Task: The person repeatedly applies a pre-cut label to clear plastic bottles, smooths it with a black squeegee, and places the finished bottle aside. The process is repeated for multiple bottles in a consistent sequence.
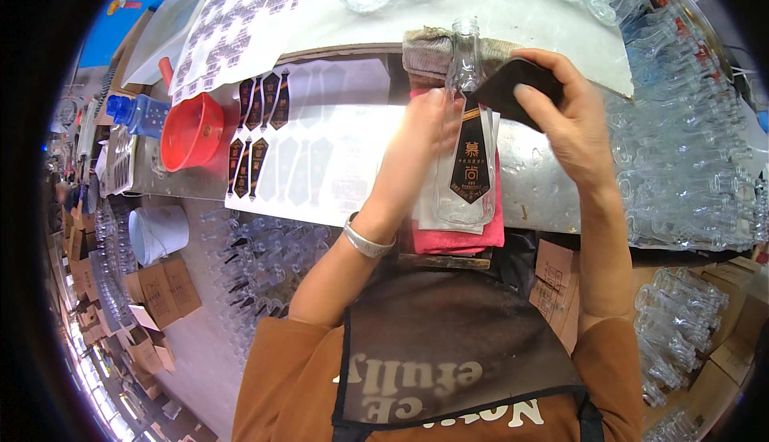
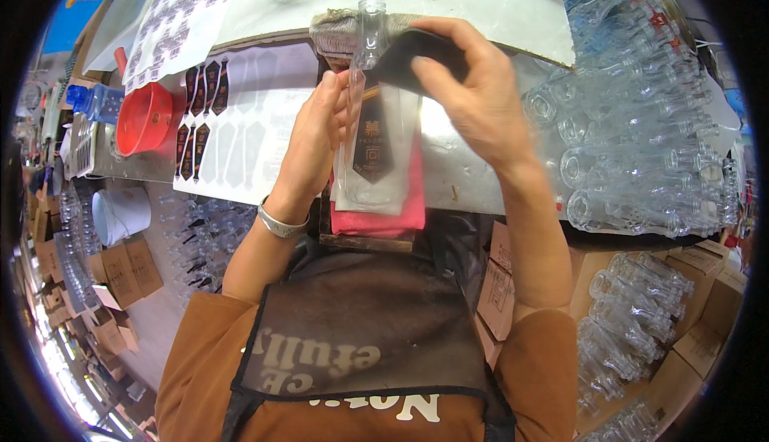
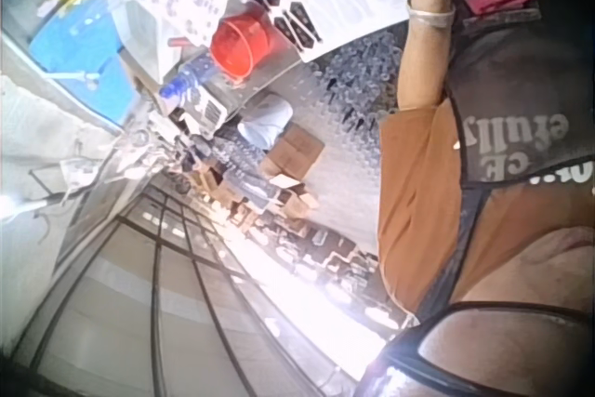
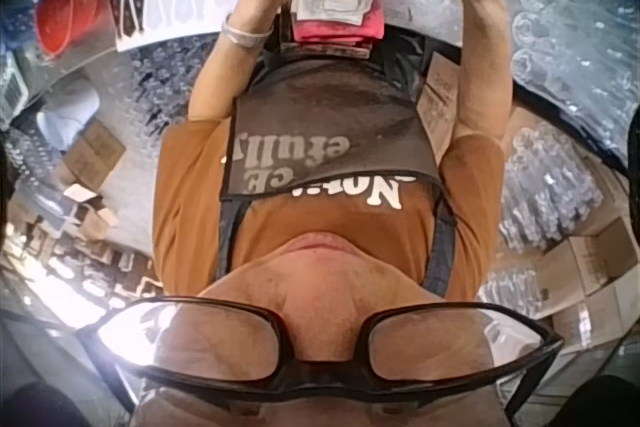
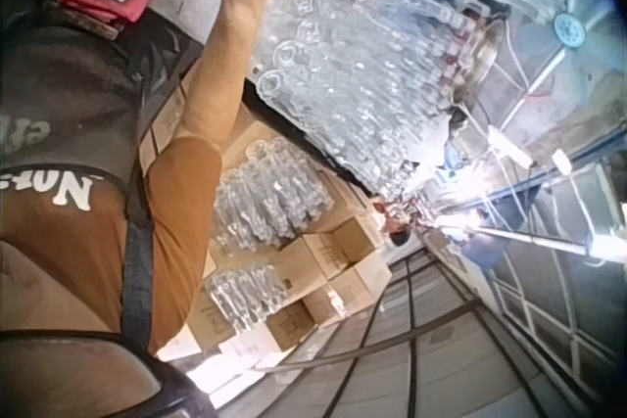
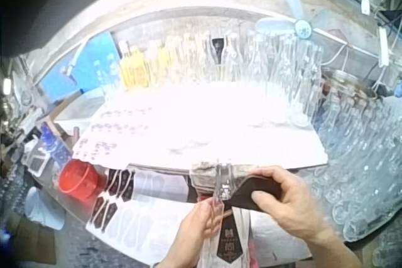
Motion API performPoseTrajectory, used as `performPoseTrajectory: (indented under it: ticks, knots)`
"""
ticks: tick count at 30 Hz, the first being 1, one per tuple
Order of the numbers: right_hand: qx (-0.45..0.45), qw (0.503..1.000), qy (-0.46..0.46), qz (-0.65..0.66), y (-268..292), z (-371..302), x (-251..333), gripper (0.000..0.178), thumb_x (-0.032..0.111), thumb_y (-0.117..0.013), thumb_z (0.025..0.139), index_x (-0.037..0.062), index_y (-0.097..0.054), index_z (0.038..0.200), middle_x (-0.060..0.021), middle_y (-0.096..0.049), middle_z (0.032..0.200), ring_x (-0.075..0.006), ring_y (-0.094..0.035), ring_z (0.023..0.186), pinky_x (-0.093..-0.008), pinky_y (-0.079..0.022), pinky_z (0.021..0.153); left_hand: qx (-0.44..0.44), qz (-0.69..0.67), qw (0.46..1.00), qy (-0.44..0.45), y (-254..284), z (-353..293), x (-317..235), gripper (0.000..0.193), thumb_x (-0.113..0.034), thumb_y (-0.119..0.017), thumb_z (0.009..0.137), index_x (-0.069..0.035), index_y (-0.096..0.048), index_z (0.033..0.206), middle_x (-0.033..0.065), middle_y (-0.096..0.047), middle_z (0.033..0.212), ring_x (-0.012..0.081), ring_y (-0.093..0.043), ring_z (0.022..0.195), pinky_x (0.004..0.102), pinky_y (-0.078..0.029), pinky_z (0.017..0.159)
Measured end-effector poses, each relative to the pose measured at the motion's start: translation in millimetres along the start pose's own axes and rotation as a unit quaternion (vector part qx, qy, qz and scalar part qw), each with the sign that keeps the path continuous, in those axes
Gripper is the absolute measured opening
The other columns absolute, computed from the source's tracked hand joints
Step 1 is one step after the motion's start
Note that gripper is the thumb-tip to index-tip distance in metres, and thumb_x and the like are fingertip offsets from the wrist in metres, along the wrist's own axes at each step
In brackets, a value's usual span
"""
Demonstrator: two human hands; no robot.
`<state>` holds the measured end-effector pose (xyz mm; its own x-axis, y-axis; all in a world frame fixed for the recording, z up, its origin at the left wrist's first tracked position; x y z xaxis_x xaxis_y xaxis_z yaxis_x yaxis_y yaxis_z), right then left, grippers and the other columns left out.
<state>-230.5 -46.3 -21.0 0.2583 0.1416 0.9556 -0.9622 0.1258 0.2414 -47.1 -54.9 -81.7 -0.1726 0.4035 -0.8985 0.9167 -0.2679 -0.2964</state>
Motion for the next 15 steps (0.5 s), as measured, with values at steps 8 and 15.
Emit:
performPoseTrajectory:
  ticks: [8,15]
  knots:
    - [0.007,0.979,0.128,-0.156,-9.6,5.7,31.7,0.025,0.003,-0.066,0.086,0.0008,-0.068,0.111,-0.0144,-0.070,0.100,-0.0239,-0.070,0.089,-0.0305,-0.055,0.078,0.127,0.294,0.917,-0.238,18.1,-57.8,-7.8,0.105,-0.024,-0.087,0.077,0.007,-0.022,0.155,0.0259,-0.037,0.156,0.0351,-0.041,0.143,0.0418,-0.036,0.115]
    - [0.136,0.886,0.315,-0.311,-59.4,-46.8,75.6,0.030,-0.003,-0.073,0.066,0.0053,-0.069,0.095,-0.0093,-0.065,0.095,-0.0276,-0.063,0.087,-0.0377,-0.054,0.077,0.041,0.367,0.862,-0.348,13.4,-72.0,10.1,0.112,-0.004,-0.088,0.064,0.007,-0.022,0.154,0.0261,-0.042,0.152,0.0403,-0.051,0.133,0.0414,-0.042,0.111]
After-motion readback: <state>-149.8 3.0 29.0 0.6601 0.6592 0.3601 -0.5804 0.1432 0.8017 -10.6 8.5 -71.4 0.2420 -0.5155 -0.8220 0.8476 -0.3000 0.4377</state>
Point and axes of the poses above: each hand's wrist, its own z-axis towards the middle knuckle, its own y-axis out of the back of the hand, x = y × z, the point moved 6 cm from there along z, towards the middle knuckle
